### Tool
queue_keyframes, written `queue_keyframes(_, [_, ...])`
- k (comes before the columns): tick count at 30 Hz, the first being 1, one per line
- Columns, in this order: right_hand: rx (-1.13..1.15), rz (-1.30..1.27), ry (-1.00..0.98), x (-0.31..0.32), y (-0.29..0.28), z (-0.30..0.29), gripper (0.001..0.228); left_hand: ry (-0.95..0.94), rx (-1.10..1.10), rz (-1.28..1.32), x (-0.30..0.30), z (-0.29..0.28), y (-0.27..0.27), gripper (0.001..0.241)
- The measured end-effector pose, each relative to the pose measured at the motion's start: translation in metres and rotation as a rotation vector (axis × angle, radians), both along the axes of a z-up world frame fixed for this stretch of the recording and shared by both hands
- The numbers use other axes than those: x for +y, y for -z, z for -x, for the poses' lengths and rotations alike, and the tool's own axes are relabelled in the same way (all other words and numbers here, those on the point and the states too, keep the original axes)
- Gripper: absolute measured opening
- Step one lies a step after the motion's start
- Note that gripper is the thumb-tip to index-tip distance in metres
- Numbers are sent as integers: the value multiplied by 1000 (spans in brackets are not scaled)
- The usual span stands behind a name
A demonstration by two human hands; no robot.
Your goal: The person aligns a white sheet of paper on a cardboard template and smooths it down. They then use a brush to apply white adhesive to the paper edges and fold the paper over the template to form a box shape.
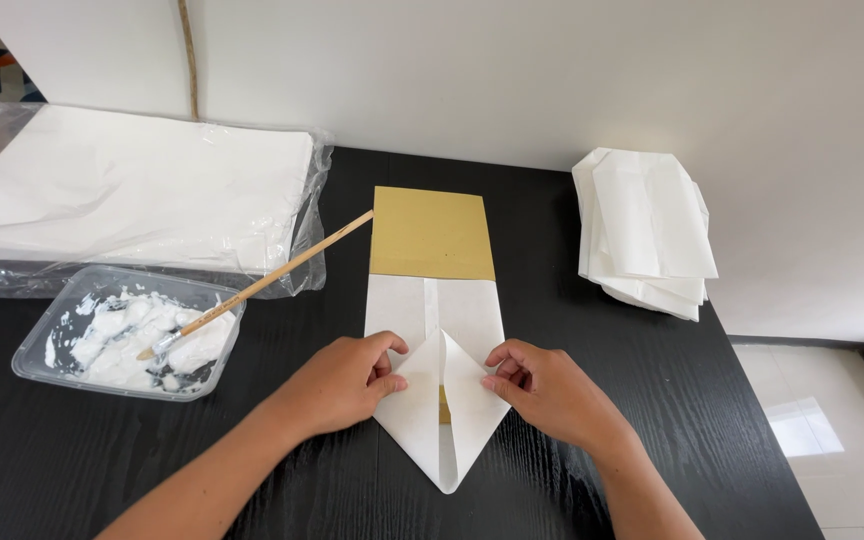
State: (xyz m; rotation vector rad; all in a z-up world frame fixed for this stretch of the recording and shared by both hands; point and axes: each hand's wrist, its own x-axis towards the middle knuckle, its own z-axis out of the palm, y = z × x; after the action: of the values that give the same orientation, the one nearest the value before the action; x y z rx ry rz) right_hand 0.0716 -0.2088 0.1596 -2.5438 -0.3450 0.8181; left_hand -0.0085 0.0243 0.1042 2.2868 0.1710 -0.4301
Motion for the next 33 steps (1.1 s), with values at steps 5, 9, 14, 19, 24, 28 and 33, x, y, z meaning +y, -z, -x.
queue_keyframes(5, [-21,-21,41,-1,9,-1,22,-134,-71,10,-5,1,17,36])
queue_keyframes(9, [-23,-26,76,0,11,-3,19,-211,-61,19,-6,1,13,38])
queue_keyframes(14, [32,-33,1,-8,3,-4,15,-51,-34,5,4,12,-2,28])
queue_keyframes(19, [22,28,-98,-16,4,-8,13,65,96,-146,10,19,-2,22])
queue_keyframes(24, [21,60,-105,-19,4,-9,11,187,-48,-217,8,21,7,15])
queue_keyframes(28, [20,73,-83,-16,-3,-4,17,166,-103,-220,1,19,9,26])
queue_keyframes(33, [-17,-75,-74,-19,7,-6,20,-10,-13,68,5,19,-8,25])
